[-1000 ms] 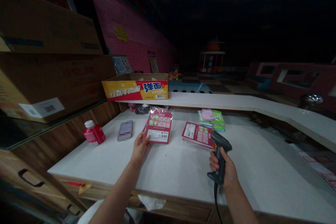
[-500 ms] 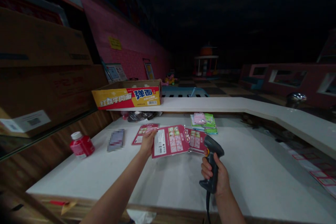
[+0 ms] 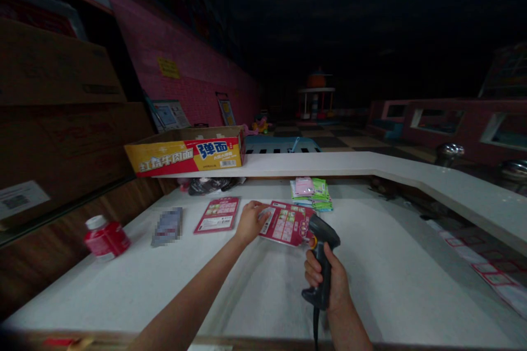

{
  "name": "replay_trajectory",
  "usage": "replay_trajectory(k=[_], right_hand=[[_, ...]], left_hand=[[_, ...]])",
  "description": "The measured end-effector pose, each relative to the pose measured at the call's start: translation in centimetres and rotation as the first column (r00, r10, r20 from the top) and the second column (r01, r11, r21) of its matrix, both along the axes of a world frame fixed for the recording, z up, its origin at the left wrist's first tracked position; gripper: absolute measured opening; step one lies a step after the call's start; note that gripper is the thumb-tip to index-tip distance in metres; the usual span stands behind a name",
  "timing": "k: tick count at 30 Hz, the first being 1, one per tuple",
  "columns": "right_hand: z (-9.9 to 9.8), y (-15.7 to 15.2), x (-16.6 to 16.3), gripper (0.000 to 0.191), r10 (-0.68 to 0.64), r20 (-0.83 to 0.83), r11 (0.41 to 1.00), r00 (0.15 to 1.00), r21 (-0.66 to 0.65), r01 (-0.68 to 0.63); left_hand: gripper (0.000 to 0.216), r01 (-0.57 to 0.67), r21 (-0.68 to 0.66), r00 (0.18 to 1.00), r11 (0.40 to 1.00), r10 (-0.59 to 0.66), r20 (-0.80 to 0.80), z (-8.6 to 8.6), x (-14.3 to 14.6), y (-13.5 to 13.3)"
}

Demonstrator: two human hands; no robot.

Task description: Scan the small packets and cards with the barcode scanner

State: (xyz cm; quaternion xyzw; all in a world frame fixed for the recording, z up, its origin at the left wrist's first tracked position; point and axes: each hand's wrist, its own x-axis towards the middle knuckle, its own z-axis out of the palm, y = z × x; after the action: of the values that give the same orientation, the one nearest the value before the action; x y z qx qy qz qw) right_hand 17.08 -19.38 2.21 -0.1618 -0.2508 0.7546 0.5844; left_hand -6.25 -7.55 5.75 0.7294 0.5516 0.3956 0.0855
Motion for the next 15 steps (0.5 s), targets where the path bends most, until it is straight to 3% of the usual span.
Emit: replay_trajectory(k=[2, 4, 6, 10, 15], right_hand=[[0.4, -0.1, -0.1, 0.035, -0.004, 0.021, 1.0, 1.0, -0.006, 0.004], [0.7, -0.3, -0.1, 0.035, 0.011, 0.034, 1.0, 0.999, -0.013, -0.011], [0.8, -0.3, -0.1, 0.034, 0.022, 0.027, 0.999, 0.999, -0.026, -0.021], [0.6, -0.3, -0.1, 0.031, 0.015, 0.014, 0.999, 1.0, -0.036, -0.015], [0.5, -0.3, -0.1, 0.035, 0.025, 0.046, 0.999, 0.999, -0.044, -0.023]], left_hand=[[0.038, 0.163, 0.0, 0.975, 0.987, -0.161, -0.154, -0.5, 0.3, -1.9], [0.052, 0.218, -0.037, 0.945, 0.975, -0.22, -0.24, -1.0, 0.6, -3.2], [0.06, 0.19, -0.067, 0.944, 0.979, -0.201, -0.261, -1.2, 1.2, -3.9], [0.054, 0.11, -0.084, 0.954, 0.99, -0.128, -0.27, -1.1, 3.1, -3.5], [0.055, 0.121, -0.114, 0.917, 0.986, -0.155, -0.369, -0.8, 5.1, -2.4]])
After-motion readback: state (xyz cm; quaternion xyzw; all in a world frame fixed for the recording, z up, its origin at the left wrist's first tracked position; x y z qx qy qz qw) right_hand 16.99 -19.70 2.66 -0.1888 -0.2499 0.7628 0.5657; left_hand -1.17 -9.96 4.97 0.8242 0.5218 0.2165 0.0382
